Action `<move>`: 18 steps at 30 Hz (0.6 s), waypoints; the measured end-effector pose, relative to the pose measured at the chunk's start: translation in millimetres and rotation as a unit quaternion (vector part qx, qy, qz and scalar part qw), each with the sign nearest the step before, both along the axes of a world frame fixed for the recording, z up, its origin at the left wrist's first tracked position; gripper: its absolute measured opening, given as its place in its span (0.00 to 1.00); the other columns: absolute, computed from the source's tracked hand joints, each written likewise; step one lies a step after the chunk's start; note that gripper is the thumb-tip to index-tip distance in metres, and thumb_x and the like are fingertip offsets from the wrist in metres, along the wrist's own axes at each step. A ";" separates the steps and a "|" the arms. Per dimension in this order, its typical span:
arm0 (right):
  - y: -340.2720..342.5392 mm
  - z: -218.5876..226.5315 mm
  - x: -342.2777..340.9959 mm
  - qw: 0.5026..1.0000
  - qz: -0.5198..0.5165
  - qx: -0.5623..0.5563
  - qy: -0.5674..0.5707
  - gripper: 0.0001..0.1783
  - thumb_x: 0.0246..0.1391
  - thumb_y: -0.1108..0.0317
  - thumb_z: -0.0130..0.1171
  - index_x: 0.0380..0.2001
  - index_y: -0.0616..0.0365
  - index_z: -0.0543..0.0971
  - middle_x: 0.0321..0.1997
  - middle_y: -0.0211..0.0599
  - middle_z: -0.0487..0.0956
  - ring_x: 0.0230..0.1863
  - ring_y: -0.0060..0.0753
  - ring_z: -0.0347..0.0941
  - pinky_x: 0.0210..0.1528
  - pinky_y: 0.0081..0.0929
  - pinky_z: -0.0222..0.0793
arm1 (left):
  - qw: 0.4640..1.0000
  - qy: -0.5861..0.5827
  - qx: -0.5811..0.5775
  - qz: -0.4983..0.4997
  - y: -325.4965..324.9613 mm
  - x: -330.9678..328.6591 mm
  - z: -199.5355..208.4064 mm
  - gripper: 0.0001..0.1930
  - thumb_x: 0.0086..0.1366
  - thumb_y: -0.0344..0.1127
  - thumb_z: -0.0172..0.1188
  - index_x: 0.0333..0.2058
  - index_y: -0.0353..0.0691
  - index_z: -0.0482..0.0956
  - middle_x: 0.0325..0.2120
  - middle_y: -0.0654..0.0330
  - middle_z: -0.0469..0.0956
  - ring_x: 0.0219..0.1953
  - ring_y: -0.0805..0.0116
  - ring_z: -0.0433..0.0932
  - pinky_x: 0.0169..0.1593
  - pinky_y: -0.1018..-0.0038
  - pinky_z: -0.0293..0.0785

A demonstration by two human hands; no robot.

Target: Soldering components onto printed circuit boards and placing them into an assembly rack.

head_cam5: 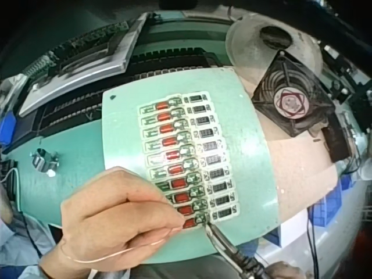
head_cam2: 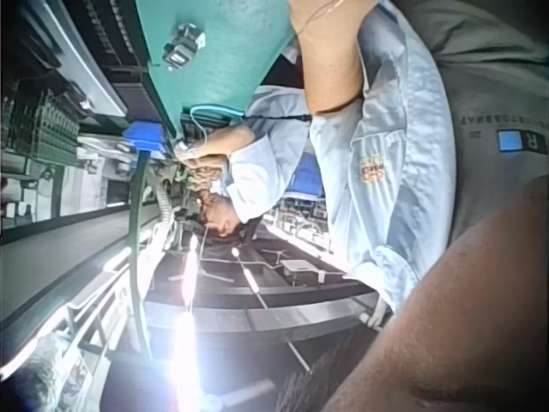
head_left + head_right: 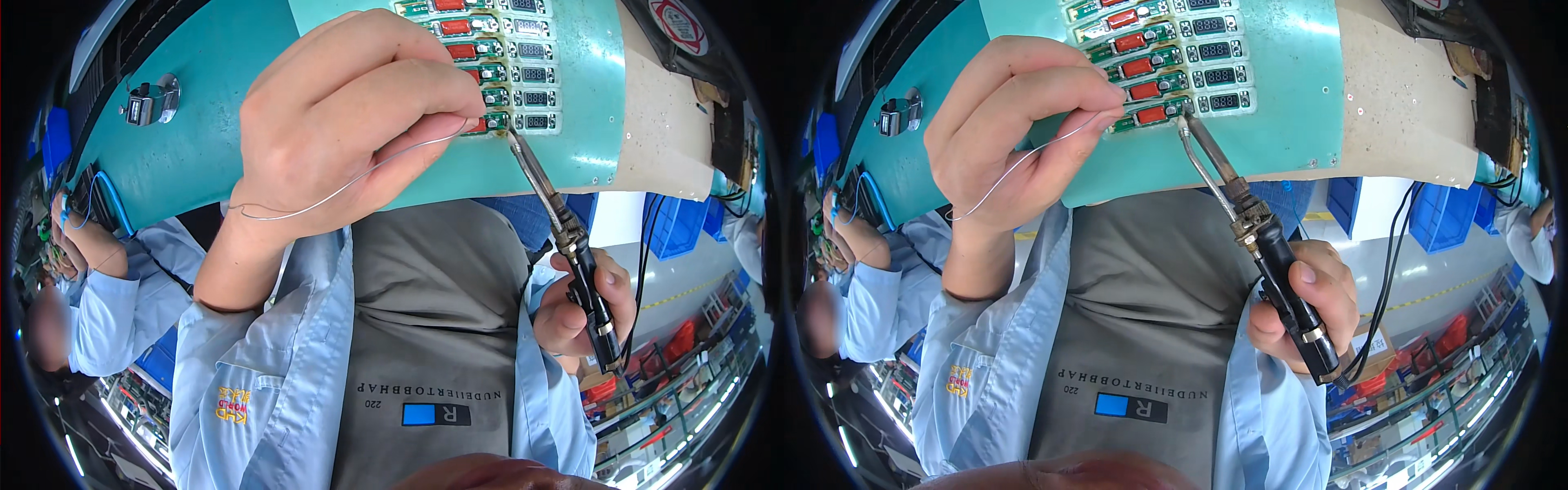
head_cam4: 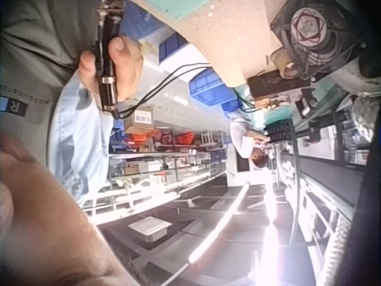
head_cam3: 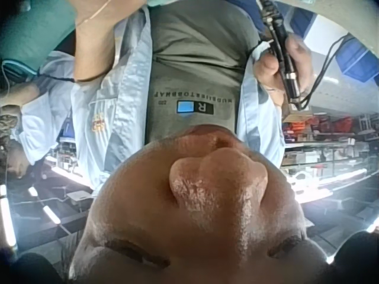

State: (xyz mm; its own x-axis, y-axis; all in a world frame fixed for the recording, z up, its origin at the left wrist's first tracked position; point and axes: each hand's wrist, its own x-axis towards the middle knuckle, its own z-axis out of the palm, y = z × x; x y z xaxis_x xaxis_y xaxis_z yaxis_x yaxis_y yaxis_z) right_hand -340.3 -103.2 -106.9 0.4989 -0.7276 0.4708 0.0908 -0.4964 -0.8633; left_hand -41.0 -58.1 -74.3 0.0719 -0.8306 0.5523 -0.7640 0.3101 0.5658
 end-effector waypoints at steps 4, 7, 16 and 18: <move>-4.0 1.4 -3.0 0.999 0.035 0.001 0.029 0.27 0.59 0.59 0.71 0.55 0.62 0.74 0.41 0.47 0.79 0.32 0.36 0.76 0.35 0.31 0.73 | 1.000 -0.003 0.005 -0.012 -2.9 -3.0 0.1 0.10 0.47 0.22 0.71 0.31 0.36 0.87 0.32 0.57 0.82 0.30 0.68 0.77 0.32 0.77 0.73; -3.4 0.9 -3.4 0.999 0.037 0.003 0.034 0.27 0.59 0.59 0.72 0.55 0.62 0.74 0.41 0.46 0.79 0.32 0.36 0.75 0.35 0.32 0.73 | 1.000 -0.002 0.005 -0.015 -1.7 -2.5 -1.5 0.10 0.47 0.21 0.71 0.31 0.36 0.87 0.32 0.58 0.82 0.30 0.68 0.77 0.32 0.77 0.72; -3.6 4.6 -0.7 0.998 0.027 -0.011 0.058 0.26 0.58 0.61 0.72 0.54 0.62 0.75 0.40 0.47 0.79 0.31 0.36 0.75 0.35 0.32 0.73 | 1.000 -0.003 0.010 -0.020 -2.8 -1.9 -4.4 0.11 0.46 0.21 0.71 0.31 0.37 0.87 0.32 0.59 0.82 0.29 0.70 0.76 0.31 0.78 0.71; -3.3 5.5 1.0 0.998 0.021 -0.014 0.054 0.25 0.57 0.62 0.72 0.53 0.62 0.76 0.39 0.47 0.79 0.31 0.36 0.75 0.35 0.32 0.73 | 1.000 -0.006 0.014 -0.017 -3.1 -2.3 -3.9 0.11 0.46 0.21 0.71 0.31 0.37 0.87 0.32 0.60 0.82 0.29 0.70 0.75 0.31 0.78 0.71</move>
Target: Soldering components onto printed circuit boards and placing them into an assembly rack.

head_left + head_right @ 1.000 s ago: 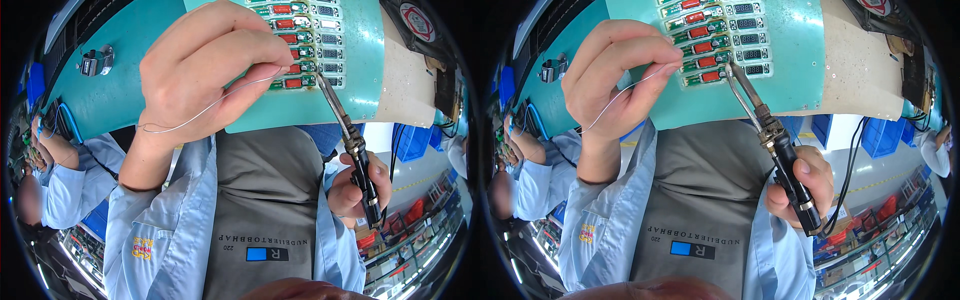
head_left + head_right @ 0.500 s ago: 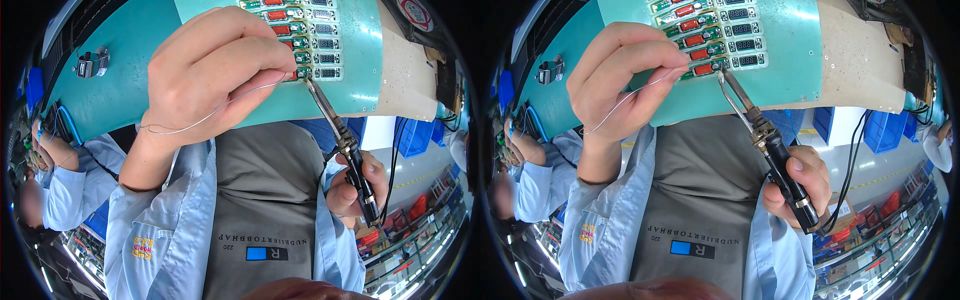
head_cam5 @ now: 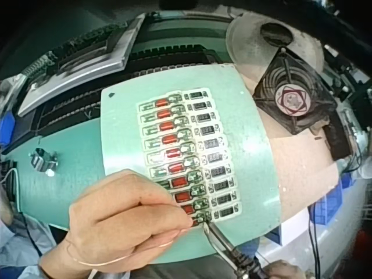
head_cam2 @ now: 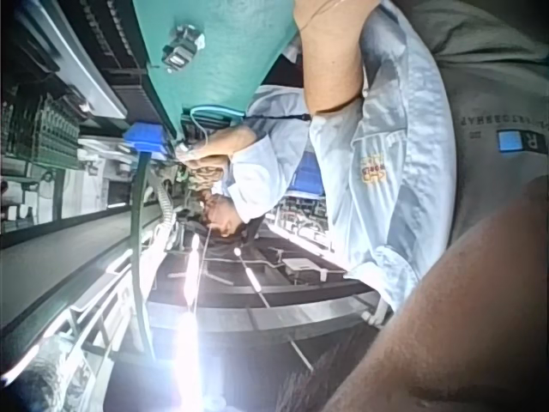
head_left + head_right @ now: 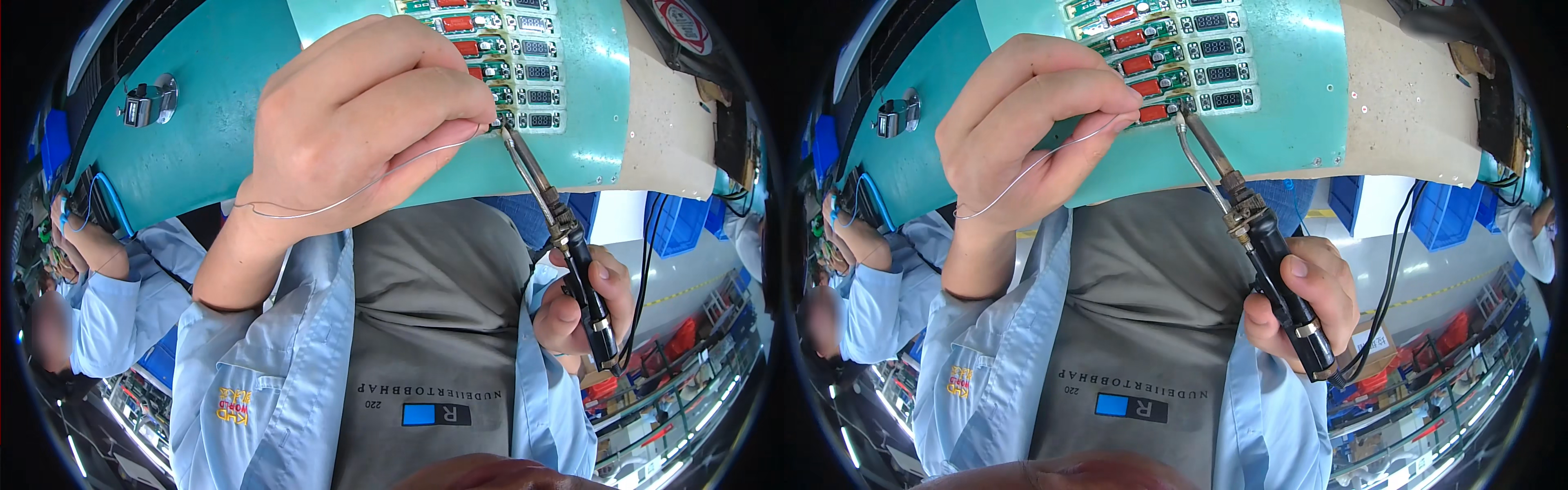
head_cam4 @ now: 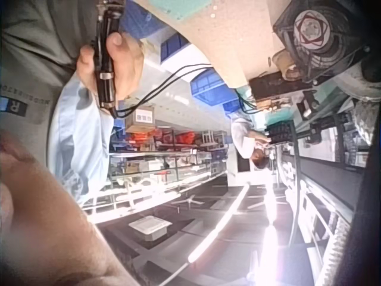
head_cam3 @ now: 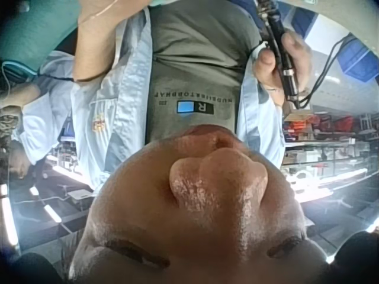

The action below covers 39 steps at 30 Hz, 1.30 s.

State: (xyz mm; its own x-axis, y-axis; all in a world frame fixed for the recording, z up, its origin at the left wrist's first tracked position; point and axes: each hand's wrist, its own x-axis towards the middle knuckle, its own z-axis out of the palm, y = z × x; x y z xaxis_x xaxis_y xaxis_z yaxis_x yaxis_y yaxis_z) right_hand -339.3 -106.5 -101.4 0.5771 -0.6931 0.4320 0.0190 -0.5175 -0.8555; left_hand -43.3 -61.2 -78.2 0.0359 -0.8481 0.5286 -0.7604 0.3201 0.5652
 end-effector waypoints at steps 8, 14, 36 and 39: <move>0.5 -1.8 1.7 1.000 -0.012 -0.007 -0.012 0.24 0.55 0.64 0.71 0.52 0.63 0.77 0.38 0.47 0.80 0.30 0.36 0.75 0.34 0.32 0.73 | 1.000 -0.011 0.007 0.006 -0.5 -1.1 -3.4 0.11 0.46 0.21 0.71 0.31 0.38 0.87 0.33 0.60 0.81 0.29 0.71 0.75 0.30 0.78 0.70; 0.8 -1.9 4.5 1.000 -0.017 -0.011 -0.020 0.24 0.56 0.64 0.71 0.51 0.63 0.77 0.37 0.47 0.80 0.29 0.36 0.76 0.33 0.31 0.73 | 1.000 0.003 -0.018 -0.006 0.7 5.0 -10.2 0.11 0.47 0.21 0.71 0.31 0.37 0.87 0.33 0.60 0.82 0.29 0.70 0.75 0.30 0.78 0.70; -3.5 -22.4 -13.1 0.978 -0.107 -0.048 -0.172 0.25 0.68 0.50 0.61 0.58 0.55 0.72 0.42 0.43 0.79 0.30 0.31 0.77 0.34 0.29 0.74 | 0.999 0.003 0.040 0.035 15.5 5.3 -2.4 0.09 0.50 0.22 0.71 0.32 0.36 0.87 0.33 0.56 0.82 0.32 0.66 0.79 0.36 0.75 0.76; -5.1 -26.2 -16.7 0.955 -0.177 -0.023 -0.238 0.23 0.69 0.50 0.59 0.56 0.55 0.74 0.40 0.42 0.79 0.33 0.31 0.77 0.39 0.28 0.74 | 0.999 0.015 0.032 0.038 16.0 5.4 -6.7 0.09 0.50 0.22 0.71 0.32 0.37 0.87 0.33 0.57 0.82 0.31 0.67 0.78 0.36 0.75 0.75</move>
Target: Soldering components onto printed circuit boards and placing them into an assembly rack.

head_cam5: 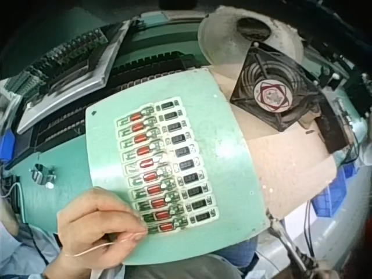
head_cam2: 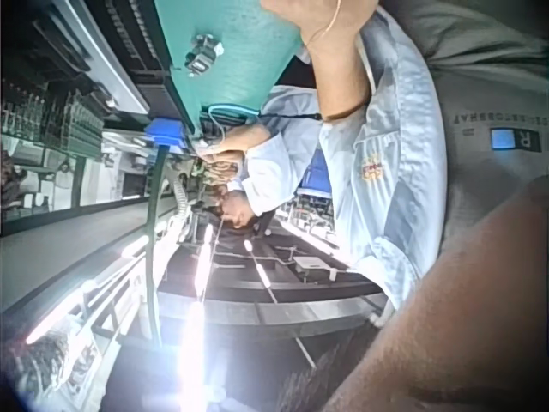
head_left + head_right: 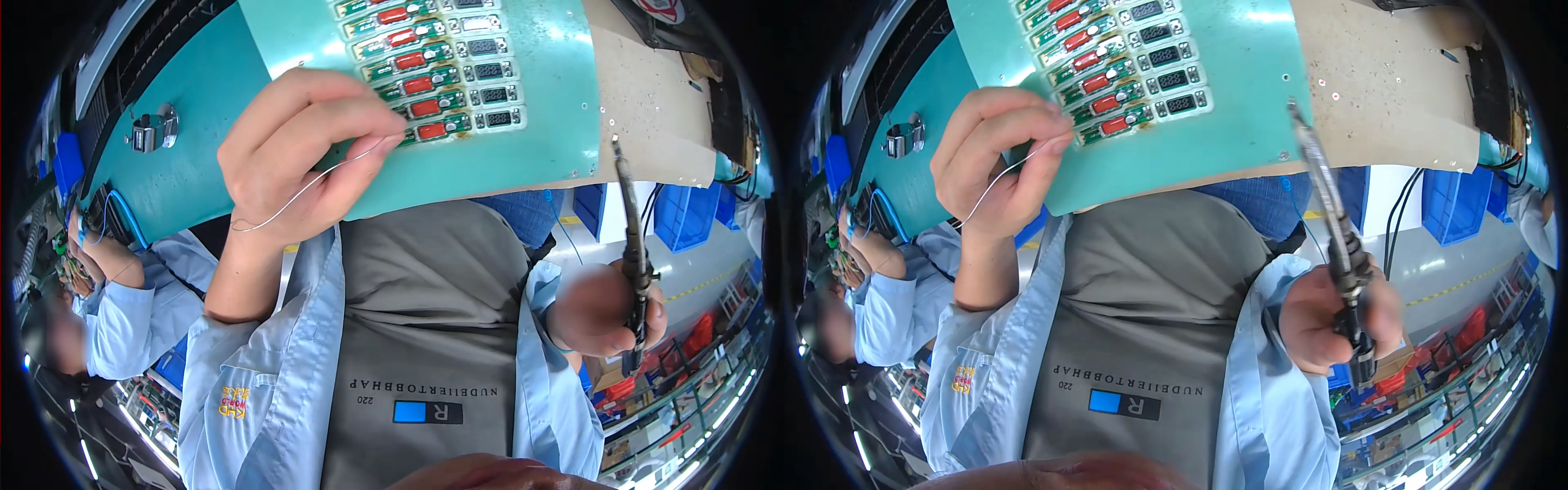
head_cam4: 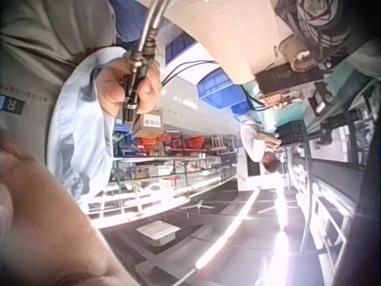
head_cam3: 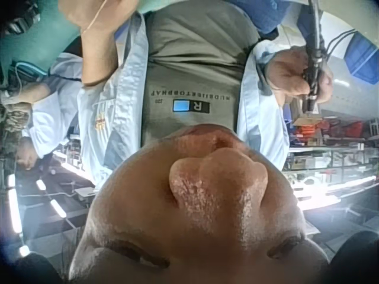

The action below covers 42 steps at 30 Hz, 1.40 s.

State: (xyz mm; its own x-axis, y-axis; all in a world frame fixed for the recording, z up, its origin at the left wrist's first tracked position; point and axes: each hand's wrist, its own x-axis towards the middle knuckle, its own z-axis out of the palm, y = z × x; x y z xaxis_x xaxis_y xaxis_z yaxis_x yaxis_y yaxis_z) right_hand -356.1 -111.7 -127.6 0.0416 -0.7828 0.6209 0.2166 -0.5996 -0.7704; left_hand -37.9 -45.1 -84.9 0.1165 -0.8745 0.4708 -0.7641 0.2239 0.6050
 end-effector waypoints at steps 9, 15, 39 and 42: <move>-58.9 1.0 -19.9 0.985 -0.166 0.034 0.027 0.21 0.71 0.55 0.57 0.59 0.57 0.75 0.41 0.39 0.79 0.37 0.29 0.77 0.40 0.25 0.73 | 0.999 0.034 0.007 0.039 19.7 1.7 1.8 0.08 0.51 0.22 0.69 0.31 0.38 0.86 0.34 0.58 0.82 0.32 0.64 0.79 0.39 0.72 0.77; -110.5 15.0 19.9 0.966 -0.194 0.126 0.113 0.21 0.72 0.64 0.51 0.63 0.61 0.74 0.40 0.35 0.79 0.37 0.26 0.74 0.42 0.19 0.69 | 0.998 0.056 0.007 0.029 32.7 -0.3 -3.0 0.11 0.50 0.22 0.70 0.35 0.40 0.86 0.36 0.60 0.81 0.35 0.64 0.78 0.41 0.73 0.75; -160.6 32.6 48.0 0.752 0.178 0.488 -0.406 0.18 0.72 0.65 0.50 0.56 0.67 0.72 0.49 0.45 0.81 0.38 0.30 0.74 0.38 0.21 0.69 | 0.930 0.323 -0.029 0.175 101.3 -20.4 -6.1 0.20 0.66 0.19 0.47 0.52 0.34 0.82 0.42 0.55 0.83 0.35 0.70 0.76 0.43 0.77 0.73; -129.1 18.7 31.7 0.836 0.330 0.388 -0.204 0.18 0.71 0.67 0.53 0.58 0.67 0.73 0.47 0.43 0.82 0.37 0.28 0.76 0.38 0.21 0.71 | 0.955 0.240 0.036 0.171 93.6 -4.1 -14.6 0.21 0.66 0.19 0.46 0.53 0.35 0.80 0.38 0.59 0.82 0.31 0.72 0.74 0.38 0.78 0.71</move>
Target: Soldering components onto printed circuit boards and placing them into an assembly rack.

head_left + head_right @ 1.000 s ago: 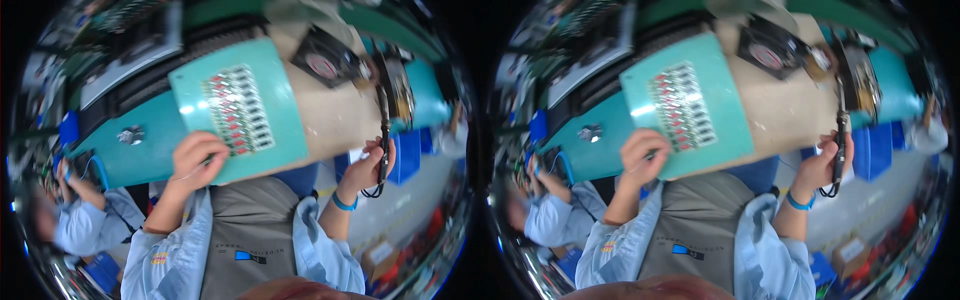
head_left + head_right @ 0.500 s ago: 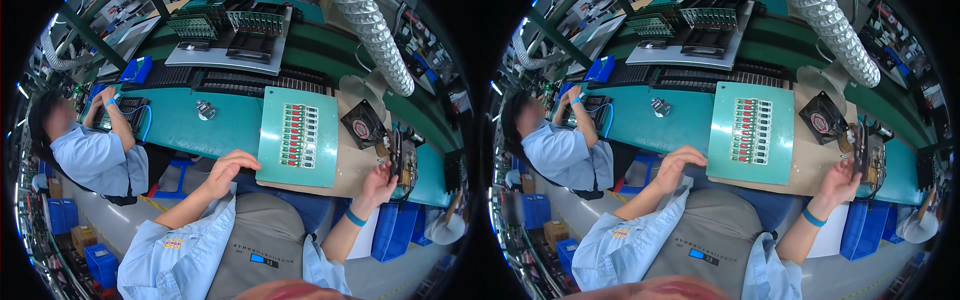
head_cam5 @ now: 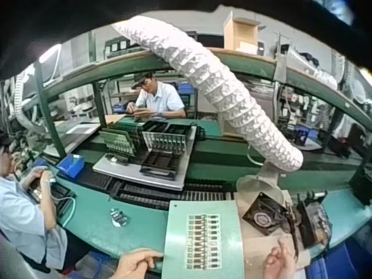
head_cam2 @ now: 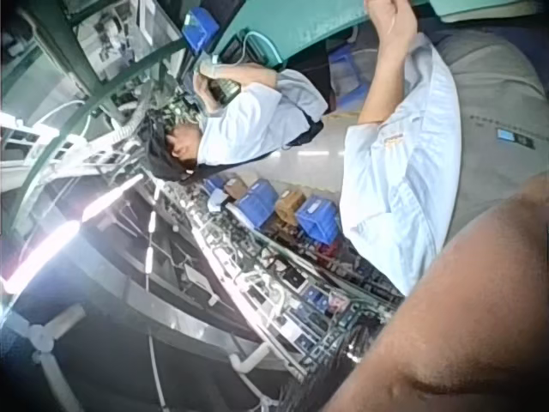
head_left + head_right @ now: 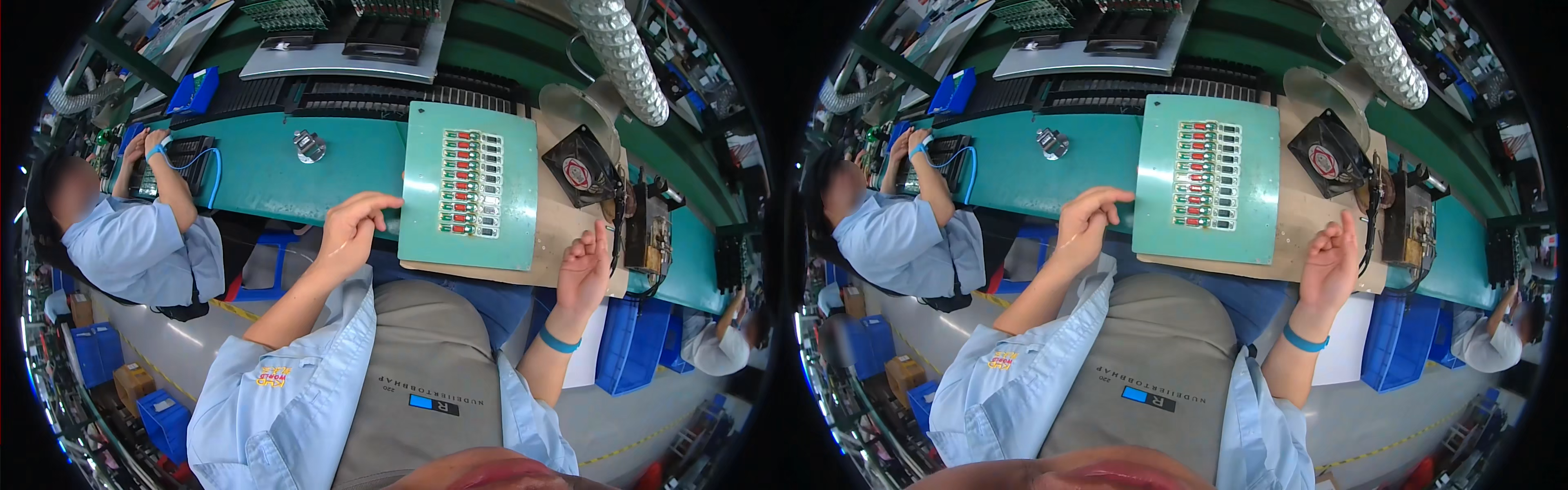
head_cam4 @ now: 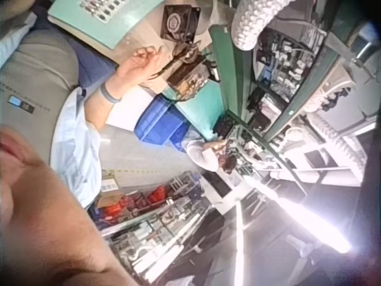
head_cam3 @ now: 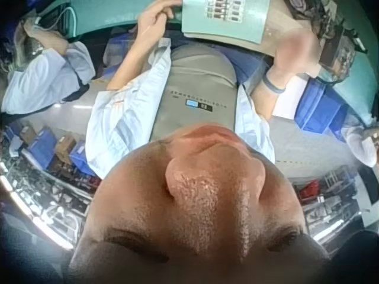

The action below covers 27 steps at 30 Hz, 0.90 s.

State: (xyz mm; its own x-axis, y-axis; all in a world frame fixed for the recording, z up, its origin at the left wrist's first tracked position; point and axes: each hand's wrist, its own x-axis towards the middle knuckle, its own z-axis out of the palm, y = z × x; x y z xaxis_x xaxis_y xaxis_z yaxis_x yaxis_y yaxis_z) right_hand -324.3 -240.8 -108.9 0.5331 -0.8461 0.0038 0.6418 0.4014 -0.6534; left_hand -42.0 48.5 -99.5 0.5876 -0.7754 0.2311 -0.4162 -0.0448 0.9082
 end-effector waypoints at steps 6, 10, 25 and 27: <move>31.6 7.9 8.9 0.938 -0.016 -0.171 0.302 0.17 0.70 0.69 0.54 0.57 0.66 0.77 0.42 0.40 0.82 0.35 0.25 0.76 0.38 0.18 0.71 | 0.998 0.036 -0.032 0.044 -26.2 14.8 -25.2 0.17 0.68 0.23 0.50 0.53 0.37 0.79 0.33 0.63 0.79 0.27 0.71 0.72 0.34 0.75 0.70; 37.7 6.2 29.2 0.865 -0.015 -0.249 0.435 0.13 0.68 0.73 0.55 0.50 0.67 0.81 0.37 0.37 0.83 0.33 0.24 0.76 0.37 0.17 0.70 | 0.988 0.032 0.100 0.114 -46.8 10.5 7.4 0.13 0.70 0.29 0.55 0.51 0.36 0.79 0.31 0.64 0.77 0.28 0.71 0.72 0.33 0.74 0.69; 74.2 42.4 38.2 0.835 -0.010 -0.336 0.436 0.15 0.65 0.76 0.55 0.51 0.68 0.82 0.37 0.38 0.82 0.34 0.26 0.72 0.37 0.22 0.69 | 0.985 0.155 0.040 0.068 -43.7 7.6 9.6 0.20 0.73 0.33 0.55 0.60 0.32 0.76 0.36 0.61 0.81 0.32 0.76 0.74 0.36 0.79 0.72; 82.2 50.7 36.2 0.831 -0.008 -0.356 0.427 0.15 0.65 0.75 0.54 0.51 0.69 0.81 0.37 0.38 0.82 0.34 0.26 0.72 0.38 0.22 0.69 | 0.979 0.186 0.023 0.084 -39.6 3.2 11.1 0.20 0.74 0.33 0.54 0.60 0.32 0.75 0.38 0.61 0.82 0.33 0.76 0.75 0.37 0.79 0.72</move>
State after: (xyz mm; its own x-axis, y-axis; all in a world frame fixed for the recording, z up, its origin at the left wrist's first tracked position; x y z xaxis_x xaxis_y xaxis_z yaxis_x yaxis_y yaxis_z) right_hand -288.1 -158.6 -58.3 0.5871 -0.7984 0.1334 -0.1757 -0.2866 -0.9418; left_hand -38.8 8.9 -88.4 0.7452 -0.6645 -0.0559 -0.0396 -0.1278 0.9910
